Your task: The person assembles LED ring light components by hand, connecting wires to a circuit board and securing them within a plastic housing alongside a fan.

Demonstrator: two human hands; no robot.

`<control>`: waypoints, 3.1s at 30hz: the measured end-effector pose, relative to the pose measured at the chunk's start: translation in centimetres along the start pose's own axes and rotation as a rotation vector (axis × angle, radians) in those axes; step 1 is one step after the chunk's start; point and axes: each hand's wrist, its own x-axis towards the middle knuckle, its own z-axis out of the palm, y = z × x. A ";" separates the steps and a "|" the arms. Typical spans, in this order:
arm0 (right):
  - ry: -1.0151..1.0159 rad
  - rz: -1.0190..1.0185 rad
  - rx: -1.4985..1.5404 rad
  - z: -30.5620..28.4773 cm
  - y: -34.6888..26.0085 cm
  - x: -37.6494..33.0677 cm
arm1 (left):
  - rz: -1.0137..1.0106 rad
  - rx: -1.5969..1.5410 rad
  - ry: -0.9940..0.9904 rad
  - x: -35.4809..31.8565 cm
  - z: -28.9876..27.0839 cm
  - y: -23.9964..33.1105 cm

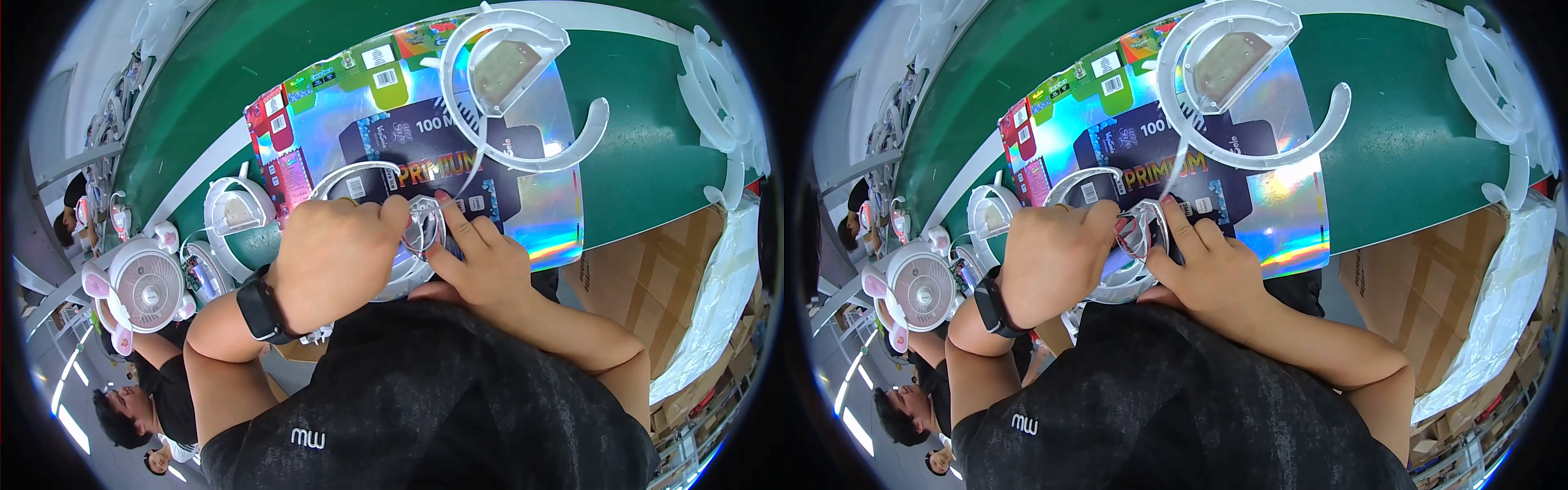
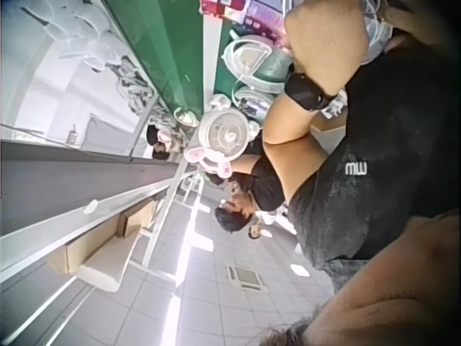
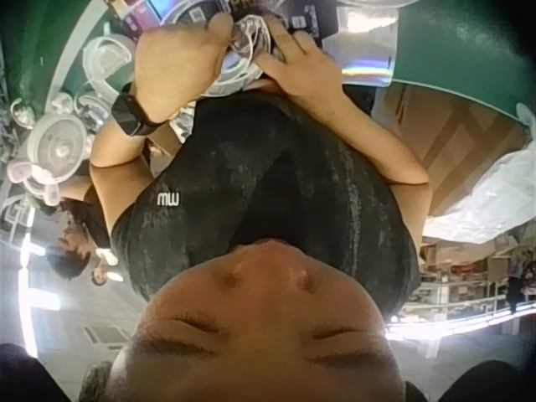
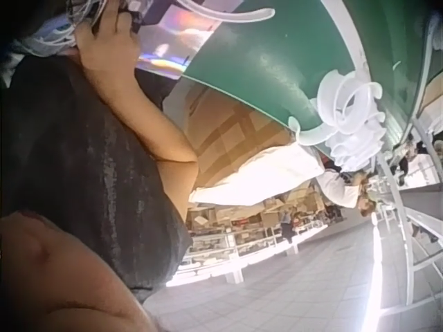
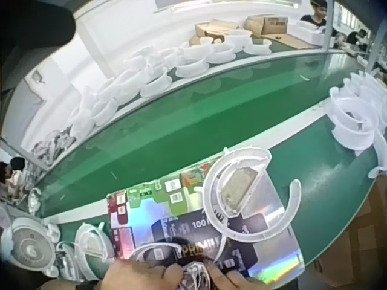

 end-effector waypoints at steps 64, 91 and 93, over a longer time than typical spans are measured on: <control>0.067 0.011 0.019 0.1 0.0 0.4 | 0.140 -0.036 0.127 1.0 1.3 -1.2; 0.054 0.040 0.016 0.0 -0.1 0.4 | -0.091 -0.398 0.269 0.2 2.8 -0.9; 0.052 0.028 0.009 -0.1 0.0 0.5 | -0.104 -0.392 0.305 -0.6 3.4 -0.8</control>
